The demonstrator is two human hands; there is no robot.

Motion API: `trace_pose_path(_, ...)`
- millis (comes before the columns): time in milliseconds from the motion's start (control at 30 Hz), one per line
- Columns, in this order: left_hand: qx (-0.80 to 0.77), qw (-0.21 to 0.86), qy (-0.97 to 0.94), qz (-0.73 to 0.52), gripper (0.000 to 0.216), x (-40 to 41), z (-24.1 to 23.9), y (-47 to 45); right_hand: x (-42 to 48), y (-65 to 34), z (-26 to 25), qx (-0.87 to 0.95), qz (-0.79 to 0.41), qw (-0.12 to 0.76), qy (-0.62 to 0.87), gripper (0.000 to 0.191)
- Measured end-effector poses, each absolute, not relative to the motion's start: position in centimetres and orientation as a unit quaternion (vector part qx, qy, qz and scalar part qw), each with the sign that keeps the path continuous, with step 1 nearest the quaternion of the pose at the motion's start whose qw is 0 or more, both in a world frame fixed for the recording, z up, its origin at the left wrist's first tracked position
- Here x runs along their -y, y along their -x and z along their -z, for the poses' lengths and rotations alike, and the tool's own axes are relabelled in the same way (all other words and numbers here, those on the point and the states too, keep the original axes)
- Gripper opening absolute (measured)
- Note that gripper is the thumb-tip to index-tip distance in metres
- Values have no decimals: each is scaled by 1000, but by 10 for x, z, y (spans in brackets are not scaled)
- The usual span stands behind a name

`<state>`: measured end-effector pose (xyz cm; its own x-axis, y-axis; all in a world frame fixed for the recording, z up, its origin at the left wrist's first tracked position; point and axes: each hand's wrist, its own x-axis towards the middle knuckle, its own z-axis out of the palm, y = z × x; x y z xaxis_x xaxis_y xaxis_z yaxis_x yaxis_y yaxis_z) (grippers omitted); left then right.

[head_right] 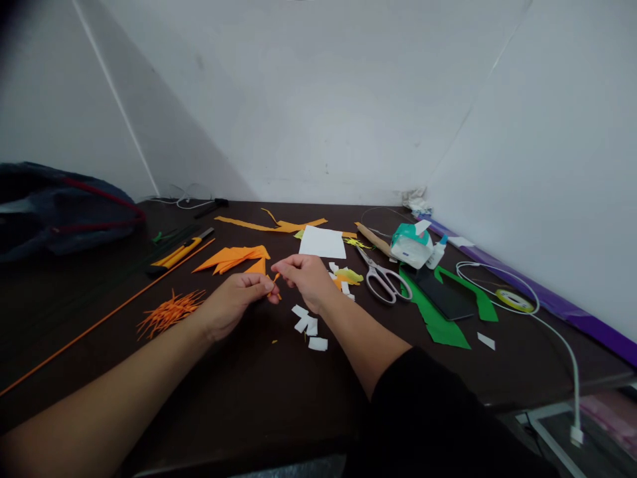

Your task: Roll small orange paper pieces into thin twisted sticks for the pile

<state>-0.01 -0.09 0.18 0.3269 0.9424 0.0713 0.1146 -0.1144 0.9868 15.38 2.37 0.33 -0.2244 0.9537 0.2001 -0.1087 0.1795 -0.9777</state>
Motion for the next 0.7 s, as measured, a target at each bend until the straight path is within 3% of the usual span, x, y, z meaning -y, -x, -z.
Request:
trace_pose_path(267,-413,487,-663,-390,20,5,-6,-1,-26,-151,2,580,-434,553,412,35)
trace_pose_path(467,-418,461,-681,-385,19,5,-5,-2,-23,-148,-2,594,-364,559,450,41)
trace_pose_path(700,-417,466,-678,-387,19,5,-6,3,-25,-154,-1,564,-548,506,354,21)
